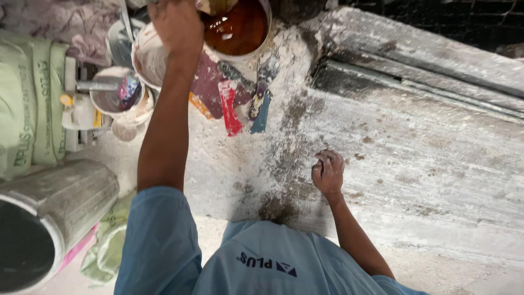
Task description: The person scrubs dried plaster residue from a large wooden board and from green mold halves using an orange sponge and a brush, then scrapes hardened plaster chunks out of the inside of a bowl-shaped mold by hand and wipes its interior.
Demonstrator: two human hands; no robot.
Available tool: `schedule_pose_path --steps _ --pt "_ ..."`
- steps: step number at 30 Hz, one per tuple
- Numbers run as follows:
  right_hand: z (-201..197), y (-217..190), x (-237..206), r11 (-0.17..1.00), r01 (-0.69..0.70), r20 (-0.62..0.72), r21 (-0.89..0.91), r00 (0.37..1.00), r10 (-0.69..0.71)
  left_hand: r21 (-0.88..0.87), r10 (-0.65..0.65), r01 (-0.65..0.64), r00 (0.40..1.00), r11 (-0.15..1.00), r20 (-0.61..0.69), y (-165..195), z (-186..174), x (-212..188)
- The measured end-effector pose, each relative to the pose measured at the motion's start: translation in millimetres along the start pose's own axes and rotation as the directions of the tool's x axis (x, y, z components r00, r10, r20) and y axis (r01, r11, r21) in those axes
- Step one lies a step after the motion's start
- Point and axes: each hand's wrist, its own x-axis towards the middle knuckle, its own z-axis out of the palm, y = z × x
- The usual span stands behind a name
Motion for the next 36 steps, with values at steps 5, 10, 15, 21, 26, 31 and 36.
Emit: schedule_pose_path --steps 5,10,15,21,26,31,36 --pt "0 1 -3 0.999 0.02 0.002 -0.05 1.0 -0.02 -0.033 -0.148 0.148 0.989 0.988 0.002 -1 5 -6" --pt "-3 -1 1 1.0 0.003 -0.005 -0.027 1.0 -0.004 -0.09 -0.126 0.124 0.992 0.988 -0.015 21 1 0" --pt "-8 -3 5 1.0 -0.008 0.002 -0.027 1.0 0.008 -0.158 -0.002 0.072 0.915 0.985 0.404 48 -9 28" --pt "-9 0 2 0.999 -0.042 0.017 -0.03 0.999 0.042 -0.159 -0.014 0.145 0.78 0.976 0.625 68 -5 56" --pt "-9 4 -1 0.999 -0.037 -0.002 -0.009 0.999 0.037 -0.112 -0.041 0.15 0.755 0.982 0.654 75 3 61" --pt "-9 8 -3 0.999 -0.044 0.005 -0.016 0.999 0.045 -0.108 -0.025 0.127 0.752 0.986 0.659 77 -5 58" --pt "-10 9 -2 0.998 -0.061 0.033 -0.01 0.998 0.061 -0.342 0.161 -0.08 0.963 0.936 0.216 153 -40 -4"
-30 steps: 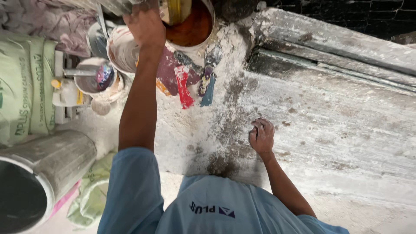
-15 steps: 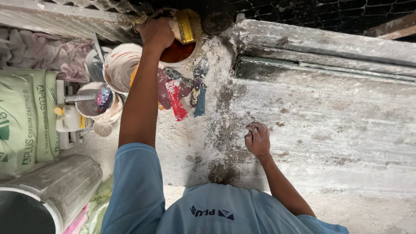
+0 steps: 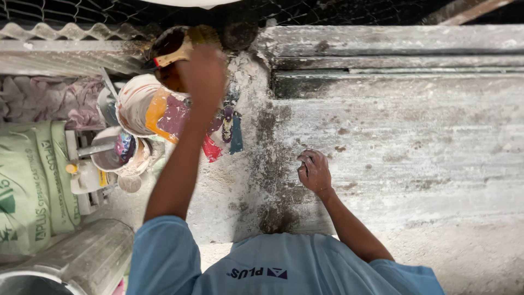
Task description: The person scrubs dried plaster residue from a large wooden board and from green mold halves using an orange sponge and a brush, then scrapes hardened plaster chunks out of the inside of a bowl-shaped mold by hand and wipes its interior.
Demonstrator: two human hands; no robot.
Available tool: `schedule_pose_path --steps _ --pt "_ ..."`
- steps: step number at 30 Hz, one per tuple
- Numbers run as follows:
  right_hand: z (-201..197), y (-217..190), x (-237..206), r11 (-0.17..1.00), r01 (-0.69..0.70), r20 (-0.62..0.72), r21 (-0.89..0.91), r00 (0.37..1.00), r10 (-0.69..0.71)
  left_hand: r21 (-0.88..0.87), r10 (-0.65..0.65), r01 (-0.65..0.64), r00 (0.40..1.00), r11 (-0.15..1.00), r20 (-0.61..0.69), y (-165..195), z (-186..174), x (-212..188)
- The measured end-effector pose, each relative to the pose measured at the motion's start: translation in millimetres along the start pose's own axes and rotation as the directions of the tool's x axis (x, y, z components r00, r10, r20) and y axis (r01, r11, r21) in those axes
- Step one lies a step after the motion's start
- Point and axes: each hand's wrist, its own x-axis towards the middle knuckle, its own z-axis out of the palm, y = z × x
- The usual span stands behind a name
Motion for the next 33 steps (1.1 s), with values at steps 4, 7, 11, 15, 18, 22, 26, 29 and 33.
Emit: schedule_pose_path --steps 4,7,11,15,18,22,26,29,33 --pt "-11 -7 6 1.0 0.018 -0.029 0.014 0.999 -0.018 -0.362 0.131 -0.027 0.955 0.932 0.266 110 46 -47" --pt "-23 -17 11 0.999 0.034 -0.049 0.037 0.998 -0.032 0.171 0.494 -0.485 0.87 0.857 -0.007 154 77 -56" --pt "-35 -25 13 0.995 0.06 -0.091 0.083 0.995 -0.052 0.304 0.429 -0.396 0.902 0.866 -0.047 173 88 -52" --pt "-47 -5 13 0.955 0.033 -0.147 0.293 0.989 0.011 0.39 0.417 -0.385 0.909 0.837 0.003 186 78 -45" --pt "-76 41 15 0.837 -0.113 -0.072 0.536 0.981 0.179 0.308 0.375 -0.386 0.922 0.869 0.098 202 63 -38" --pt "-168 146 12 0.456 -0.353 0.028 0.817 0.814 0.58 0.173 0.256 -0.33 0.903 0.928 0.345 217 46 -33" --pt "-264 246 -18 0.042 -0.346 0.188 0.937 0.605 0.774 -0.026 0.281 -0.321 0.782 0.947 0.557 224 38 -63" --pt "-313 297 -41 -0.147 -0.275 0.277 0.95 0.529 0.802 0.078 0.419 -0.499 0.794 0.863 0.44 228 41 -124" --pt "-338 332 -72 -0.202 -0.002 0.186 0.979 0.394 0.9 0.114 0.4 -0.458 0.853 0.882 0.335 236 42 -242"
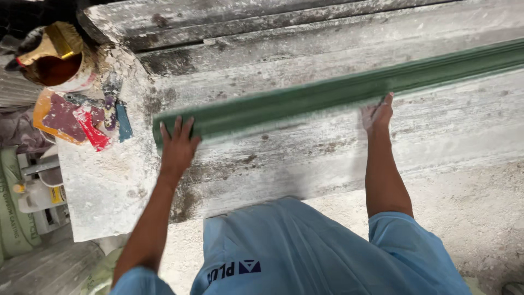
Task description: The person scrubs dried plaster residue from a large wooden board and from green mold halves using an orange sponge and a brush, then scrapes hardened plaster chunks out of the inside of a bowl-shaped mold by hand and wipes its interior.
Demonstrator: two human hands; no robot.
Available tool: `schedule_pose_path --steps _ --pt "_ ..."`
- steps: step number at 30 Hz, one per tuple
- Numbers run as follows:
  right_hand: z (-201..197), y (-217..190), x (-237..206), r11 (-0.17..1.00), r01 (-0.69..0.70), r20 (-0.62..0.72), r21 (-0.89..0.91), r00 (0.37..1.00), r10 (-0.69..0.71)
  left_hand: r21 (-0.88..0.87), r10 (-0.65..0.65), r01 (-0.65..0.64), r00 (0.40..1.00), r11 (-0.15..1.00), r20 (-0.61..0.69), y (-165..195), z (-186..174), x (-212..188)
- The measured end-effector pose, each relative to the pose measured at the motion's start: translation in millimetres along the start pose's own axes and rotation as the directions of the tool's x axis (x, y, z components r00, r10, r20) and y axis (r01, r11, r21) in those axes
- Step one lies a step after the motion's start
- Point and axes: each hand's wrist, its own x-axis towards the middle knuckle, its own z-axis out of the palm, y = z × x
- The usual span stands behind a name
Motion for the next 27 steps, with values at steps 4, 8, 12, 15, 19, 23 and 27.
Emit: schedule_pose_path --steps 4,8,12,15,19,23,27 --pt "-42 7 -15 0.996 0.089 0.044 0.028 0.995 -0.09 -0.196 -0.04 0.051 0.998 0.979 0.057 43 32 -82" --pt "-80 23 -40 0.963 0.264 0.023 -0.051 0.965 -0.263 -0.287 0.004 0.017 0.997 0.958 0.071 43 56 -137" --pt "-114 68 -86 0.936 0.351 0.173 -0.019 0.923 -0.343 -0.334 0.065 -0.053 0.998 0.941 0.025 12 62 -195" --pt "-131 102 -121 0.977 0.182 -0.194 -0.116 0.96 -0.202 -0.354 0.072 -0.063 0.997 0.933 0.01 -16 64 -230" --pt "-149 127 -168 0.993 0.101 -0.136 -0.065 0.985 -0.109 -0.338 0.088 -0.068 0.995 0.939 0.043 -46 62 -257" --pt "-163 130 -190 0.994 0.092 -0.186 -0.056 0.977 -0.101 -0.277 0.132 -0.09 0.982 0.957 0.137 -52 58 -266" --pt "-173 93 -180 0.975 0.141 -0.276 -0.171 0.943 -0.185 -0.249 0.202 -0.181 0.977 0.951 0.062 -12 56 -254"
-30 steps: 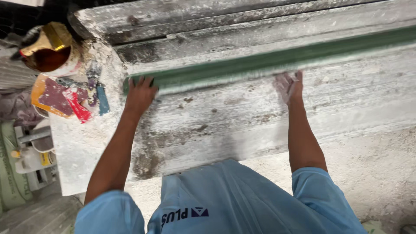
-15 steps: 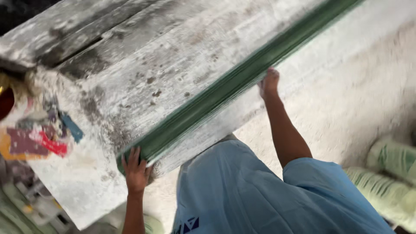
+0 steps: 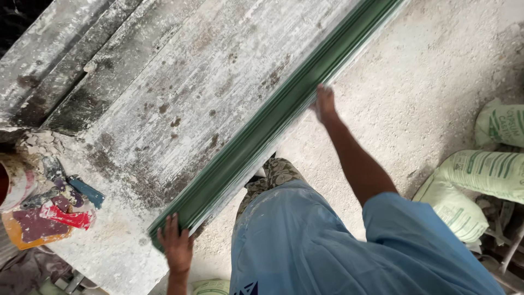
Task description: The person scrubs dried plaster residue from a large wooden board and from green mold halves using an orange sponge and a brush, then scrapes hardened plaster chunks out of the inside of a bowl-shaped mold by hand and wipes its interior.
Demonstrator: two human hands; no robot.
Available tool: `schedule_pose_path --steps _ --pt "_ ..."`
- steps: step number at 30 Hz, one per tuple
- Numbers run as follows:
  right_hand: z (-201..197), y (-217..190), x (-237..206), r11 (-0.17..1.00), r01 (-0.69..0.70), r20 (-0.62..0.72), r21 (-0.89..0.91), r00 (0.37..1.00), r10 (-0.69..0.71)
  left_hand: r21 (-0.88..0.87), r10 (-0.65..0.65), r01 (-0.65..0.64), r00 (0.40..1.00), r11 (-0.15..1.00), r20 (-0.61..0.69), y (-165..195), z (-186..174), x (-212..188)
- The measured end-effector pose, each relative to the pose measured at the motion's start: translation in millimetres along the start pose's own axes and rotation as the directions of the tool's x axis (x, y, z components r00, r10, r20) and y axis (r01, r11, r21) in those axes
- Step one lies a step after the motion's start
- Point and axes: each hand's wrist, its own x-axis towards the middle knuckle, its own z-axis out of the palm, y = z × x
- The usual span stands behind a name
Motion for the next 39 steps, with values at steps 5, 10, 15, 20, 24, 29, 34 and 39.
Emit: schedule_pose_path --steps 5,10,15,20,24,29,34,39 --pt "-22 -67 30 0.895 -0.003 -0.067 -0.446 0.997 -0.03 0.054 0.027 -0.03 0.998 0.998 0.049 63 26 44" --pt "-31 -58 12 0.421 0.045 -0.069 -0.906 0.965 -0.253 0.046 0.103 -0.098 0.987 0.994 -0.125 84 40 65" --pt "-13 -12 -17 0.672 0.127 0.009 -0.73 0.984 -0.176 0.003 0.06 -0.06 0.997 0.998 -0.057 81 26 59" --pt "-5 3 -17 0.683 0.287 0.136 -0.671 0.954 -0.267 -0.167 -0.242 0.213 0.954 0.963 -0.179 73 8 53" --pt "-3 7 -13 0.693 0.263 0.131 -0.671 0.962 -0.238 -0.196 -0.765 0.747 0.643 0.635 -0.029 66 13 53" --pt "-4 9 -12 0.906 0.125 0.206 -0.405 0.978 -0.043 -0.239 -0.716 0.678 0.683 0.695 -0.147 61 28 48" --pt "-2 7 -14 0.904 0.106 0.157 -0.414 0.987 -0.044 -0.258 -0.767 0.748 0.641 0.612 0.038 59 30 41" --pt "0 9 -9 0.887 0.145 0.186 -0.439 0.98 -0.068 -0.26 -0.727 0.709 0.686 0.656 0.039 52 28 37"
